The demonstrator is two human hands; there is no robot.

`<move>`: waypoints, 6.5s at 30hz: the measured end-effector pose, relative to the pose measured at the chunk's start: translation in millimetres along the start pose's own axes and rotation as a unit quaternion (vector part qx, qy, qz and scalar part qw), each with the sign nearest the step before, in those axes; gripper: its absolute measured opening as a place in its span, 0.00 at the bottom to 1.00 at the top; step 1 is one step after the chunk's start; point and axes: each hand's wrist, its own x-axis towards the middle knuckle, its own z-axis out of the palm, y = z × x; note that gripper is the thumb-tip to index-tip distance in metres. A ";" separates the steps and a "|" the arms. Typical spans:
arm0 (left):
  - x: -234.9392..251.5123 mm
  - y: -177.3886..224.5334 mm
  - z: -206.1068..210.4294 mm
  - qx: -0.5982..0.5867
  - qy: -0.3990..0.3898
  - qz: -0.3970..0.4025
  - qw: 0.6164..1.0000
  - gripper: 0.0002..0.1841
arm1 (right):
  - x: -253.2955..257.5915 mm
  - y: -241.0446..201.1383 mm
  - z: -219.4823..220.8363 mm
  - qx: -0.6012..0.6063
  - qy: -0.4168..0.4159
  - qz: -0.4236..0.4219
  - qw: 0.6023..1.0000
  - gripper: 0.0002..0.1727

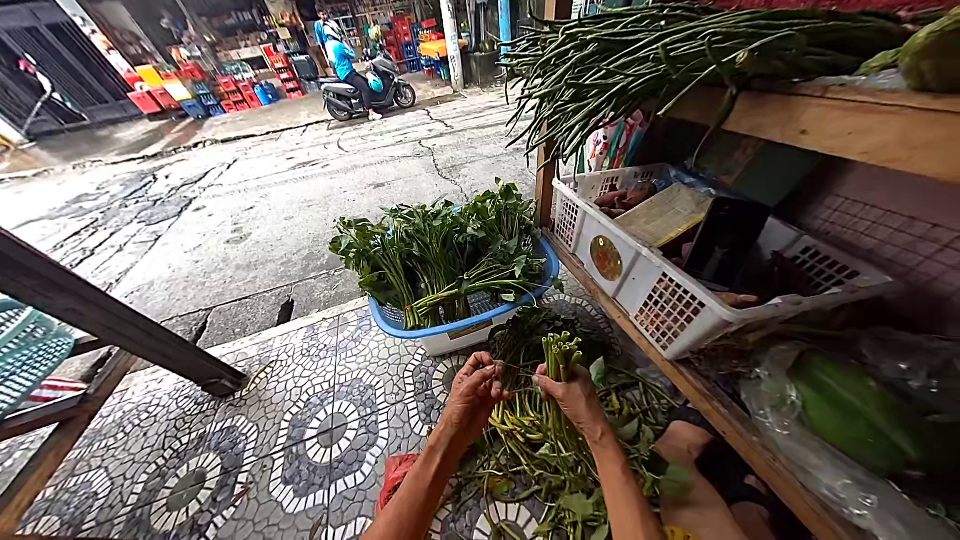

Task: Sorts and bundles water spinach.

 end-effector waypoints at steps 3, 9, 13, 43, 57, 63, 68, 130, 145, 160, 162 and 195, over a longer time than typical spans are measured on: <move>1.3 -7.1 -2.4 0.042 -0.046 -0.018 0.998 0.13 | 2.7 1.9 -0.2 -0.013 0.020 -0.001 1.000 0.06; 17.2 2.7 12.9 0.242 -0.046 0.003 0.969 0.11 | 6.8 1.1 6.5 -0.053 0.033 -0.018 0.998 0.11; 38.0 33.0 14.6 0.543 -0.064 0.119 0.829 0.22 | 14.1 5.5 9.2 -0.128 0.026 0.017 0.991 0.21; 54.0 -55.7 25.8 0.387 0.038 0.097 0.916 0.19 | -0.9 -9.5 31.1 -0.257 0.014 -0.053 0.965 0.23; 56.6 -48.9 24.8 0.378 -0.006 0.134 0.916 0.10 | 7.7 10.1 19.5 -0.230 -0.067 -0.076 0.968 0.20; 50.5 -12.8 -0.4 0.559 -0.104 0.000 0.823 0.50 | 12.6 4.5 9.0 -0.095 -0.092 -0.024 0.991 0.22; 27.3 11.7 -34.2 0.731 -0.109 0.092 0.668 0.29 | 19.6 4.6 -15.2 0.113 -0.021 -0.011 0.993 0.03; 94.5 40.8 9.7 0.763 -0.293 -0.085 0.569 0.49 | 2.4 15.9 49.5 -0.475 -0.138 0.011 0.869 0.24; 10.2 -41.2 -59.1 -0.179 -0.012 -0.034 0.983 0.13 | 35.8 46.1 15.3 -0.108 0.031 0.097 0.989 0.22; 75.1 4.1 -53.2 0.436 -0.123 -0.063 0.889 0.53 | 5.0 38.0 46.9 -0.493 -0.062 -0.046 0.866 0.22; 80.5 9.9 -52.4 0.529 -0.164 -0.082 0.829 0.45 | 4.1 37.1 51.6 -0.521 -0.089 -0.038 0.848 0.21; 34.8 -30.0 -23.5 0.068 0.046 0.009 0.997 0.25 | 13.0 28.1 41.9 -0.248 0.054 -0.066 0.965 0.30</move>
